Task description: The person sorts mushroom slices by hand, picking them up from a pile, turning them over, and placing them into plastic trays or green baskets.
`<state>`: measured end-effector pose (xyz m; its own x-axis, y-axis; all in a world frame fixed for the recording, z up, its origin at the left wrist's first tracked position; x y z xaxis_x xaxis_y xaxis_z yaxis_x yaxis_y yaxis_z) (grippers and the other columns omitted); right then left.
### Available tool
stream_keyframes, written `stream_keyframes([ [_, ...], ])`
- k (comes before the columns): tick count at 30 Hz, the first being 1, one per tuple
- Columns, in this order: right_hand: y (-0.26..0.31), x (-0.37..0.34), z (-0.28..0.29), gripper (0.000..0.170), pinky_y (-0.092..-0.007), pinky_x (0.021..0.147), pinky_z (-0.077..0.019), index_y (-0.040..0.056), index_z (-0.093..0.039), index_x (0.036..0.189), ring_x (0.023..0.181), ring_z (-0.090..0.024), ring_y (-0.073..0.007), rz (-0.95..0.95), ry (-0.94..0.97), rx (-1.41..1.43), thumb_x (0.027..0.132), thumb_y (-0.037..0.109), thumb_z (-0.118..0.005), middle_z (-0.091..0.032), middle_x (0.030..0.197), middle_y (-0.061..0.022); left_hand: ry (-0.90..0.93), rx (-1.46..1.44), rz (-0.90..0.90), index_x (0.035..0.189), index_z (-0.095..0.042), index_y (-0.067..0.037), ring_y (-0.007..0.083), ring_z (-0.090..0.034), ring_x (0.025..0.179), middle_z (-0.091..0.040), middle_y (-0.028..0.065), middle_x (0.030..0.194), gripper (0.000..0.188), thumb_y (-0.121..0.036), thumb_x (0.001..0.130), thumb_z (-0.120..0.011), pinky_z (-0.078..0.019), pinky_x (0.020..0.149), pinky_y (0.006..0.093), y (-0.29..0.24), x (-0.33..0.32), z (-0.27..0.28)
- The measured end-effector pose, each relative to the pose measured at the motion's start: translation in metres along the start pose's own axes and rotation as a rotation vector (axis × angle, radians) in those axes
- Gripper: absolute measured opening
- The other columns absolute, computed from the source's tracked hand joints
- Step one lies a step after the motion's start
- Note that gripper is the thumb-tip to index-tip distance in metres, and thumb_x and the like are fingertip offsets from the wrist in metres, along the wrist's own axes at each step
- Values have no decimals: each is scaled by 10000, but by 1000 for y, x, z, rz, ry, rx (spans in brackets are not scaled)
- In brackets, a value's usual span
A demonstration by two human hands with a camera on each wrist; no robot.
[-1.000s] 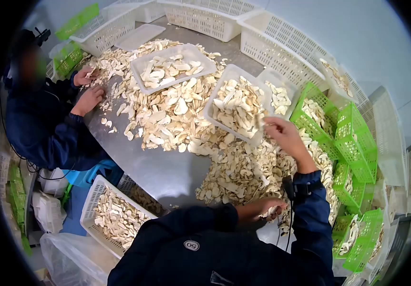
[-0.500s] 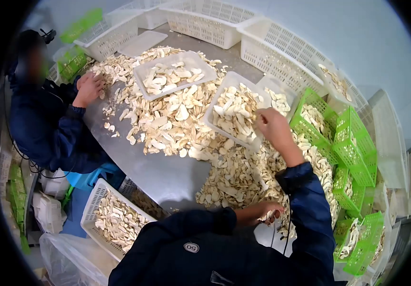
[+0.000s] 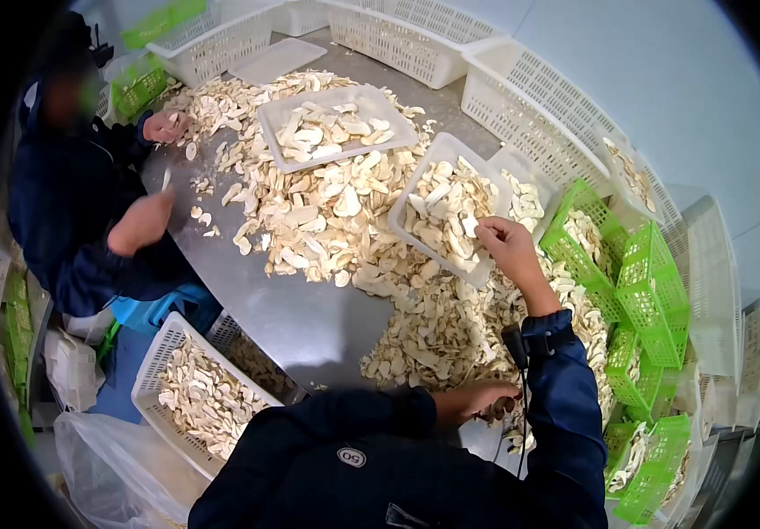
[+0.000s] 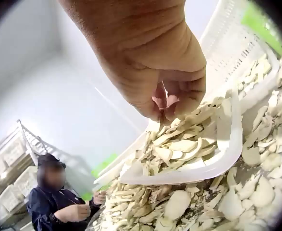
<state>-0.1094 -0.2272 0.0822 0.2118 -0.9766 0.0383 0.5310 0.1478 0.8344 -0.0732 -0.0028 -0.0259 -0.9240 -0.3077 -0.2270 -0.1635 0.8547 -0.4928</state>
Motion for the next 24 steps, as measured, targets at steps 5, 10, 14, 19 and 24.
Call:
stream_keyframes([
  [5, -3, -1, -4, 236, -210, 592, -424, -48, -657, 1102, 646, -499, -43, -21, 28, 109, 937, 121, -646, -574, 714, 48, 7, -1, -9, 1049, -609, -86, 113, -579, 604, -631, 18, 866, 282, -339, 1029, -487, -424, 492, 262, -3, -2, -1],
  [10, 14, -5, -9, 218, -222, 597, -440, -32, -664, 1088, 647, -506, -44, 87, -90, 136, 934, 121, -649, -572, 714, 44, 4, 45, -34, 1044, -609, -84, 105, -573, 658, -626, 25, 881, 279, -338, 1029, -492, -443, 546, 272, 0, 2, 3],
  [14, 32, -14, -4, 169, -272, 590, -469, 12, -700, 994, 608, -562, -101, 109, 8, -148, 907, 152, -664, -601, 668, -7, 16, 66, -48, 1061, -600, -79, 107, -548, 702, -613, 31, 889, 283, -336, 1031, -487, -447, 604, 274, 1, 1, 3],
  [19, 46, -14, -33, 186, -396, 605, -508, 66, -689, 806, 638, -630, -327, 230, 63, -470, 868, 237, -653, -650, 700, -137, 7, 59, -12, 1004, -588, -82, 129, -563, 690, -599, 45, 892, 289, -350, 1021, -480, -444, 593, 288, 3, 4, 2],
  [24, 39, -9, -53, 201, -397, 557, -486, 64, -678, 778, 577, -610, -334, 296, 25, -628, 861, 246, -678, -620, 639, -143, 10, 187, -38, 992, -592, -90, 131, -549, 645, -603, 39, 856, 284, -338, 1016, -457, -431, 573, 289, 11, 14, 15],
])
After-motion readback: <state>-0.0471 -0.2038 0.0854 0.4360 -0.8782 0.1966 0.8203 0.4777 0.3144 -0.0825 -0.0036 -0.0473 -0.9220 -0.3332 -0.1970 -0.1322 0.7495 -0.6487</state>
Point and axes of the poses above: each hand's wrist, its own x-axis towards the middle knuckle, its own z-axis out of the back of the hand, y = z × x, the point moved 2 cm from there along x, towards the middle knuckle
